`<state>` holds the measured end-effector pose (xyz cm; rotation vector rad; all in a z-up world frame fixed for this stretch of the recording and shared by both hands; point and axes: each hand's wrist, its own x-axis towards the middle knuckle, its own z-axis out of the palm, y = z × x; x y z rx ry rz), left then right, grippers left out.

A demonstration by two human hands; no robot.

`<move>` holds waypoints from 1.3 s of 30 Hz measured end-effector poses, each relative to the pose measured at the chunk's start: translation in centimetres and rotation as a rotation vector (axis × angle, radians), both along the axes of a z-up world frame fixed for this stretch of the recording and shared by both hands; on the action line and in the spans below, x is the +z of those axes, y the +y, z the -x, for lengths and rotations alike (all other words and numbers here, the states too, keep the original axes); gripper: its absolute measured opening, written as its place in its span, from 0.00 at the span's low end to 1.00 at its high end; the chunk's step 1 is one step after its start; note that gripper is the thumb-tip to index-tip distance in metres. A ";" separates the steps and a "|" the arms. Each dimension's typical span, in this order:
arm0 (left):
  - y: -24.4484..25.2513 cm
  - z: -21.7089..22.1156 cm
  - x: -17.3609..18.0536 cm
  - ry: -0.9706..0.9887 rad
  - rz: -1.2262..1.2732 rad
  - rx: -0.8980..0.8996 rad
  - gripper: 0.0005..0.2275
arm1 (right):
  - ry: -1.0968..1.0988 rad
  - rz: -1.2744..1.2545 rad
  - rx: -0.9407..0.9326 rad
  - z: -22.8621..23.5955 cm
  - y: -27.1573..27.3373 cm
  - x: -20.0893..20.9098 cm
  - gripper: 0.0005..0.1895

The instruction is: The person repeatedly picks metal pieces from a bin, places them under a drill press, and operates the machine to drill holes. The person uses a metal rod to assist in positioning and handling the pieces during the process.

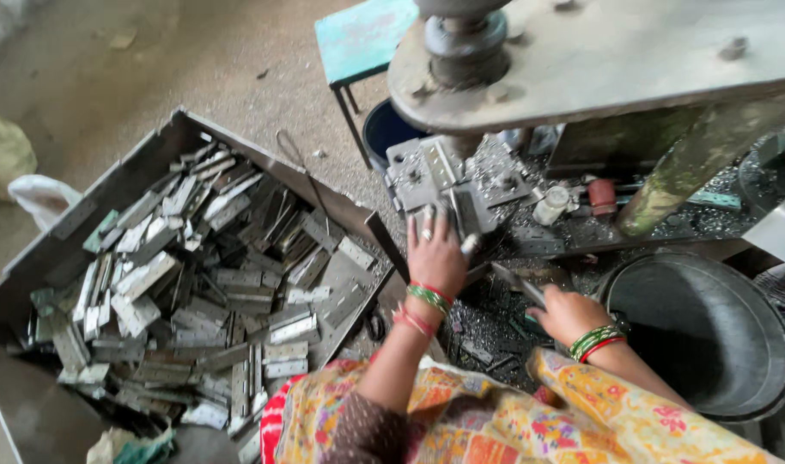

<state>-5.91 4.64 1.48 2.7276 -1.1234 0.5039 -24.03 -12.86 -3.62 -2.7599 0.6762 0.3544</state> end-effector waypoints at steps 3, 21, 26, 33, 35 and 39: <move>-1.4 2.2 -1.9 -0.040 0.098 -0.054 0.28 | 0.044 -0.019 0.013 -0.4 0.4 1.3 0.26; -2.2 -1.2 -1.8 0.147 -0.034 0.027 0.17 | -0.019 -0.144 -0.075 2.8 1.4 -5.3 0.22; -3.6 -3.7 -2.1 0.089 0.033 0.022 0.17 | 0.089 -0.020 0.001 -1.1 -1.9 -3.5 0.24; -4.4 -4.8 -2.6 0.069 0.066 0.042 0.18 | -0.040 -0.073 -0.016 1.7 -0.8 -9.4 0.23; -4.1 -4.5 -2.4 0.030 0.101 0.029 0.17 | -0.005 -0.040 -0.035 1.7 -1.1 -9.8 0.23; -4.3 -5.2 -1.3 0.062 0.022 0.047 0.14 | -0.031 -0.079 0.013 -0.3 -2.4 -6.6 0.25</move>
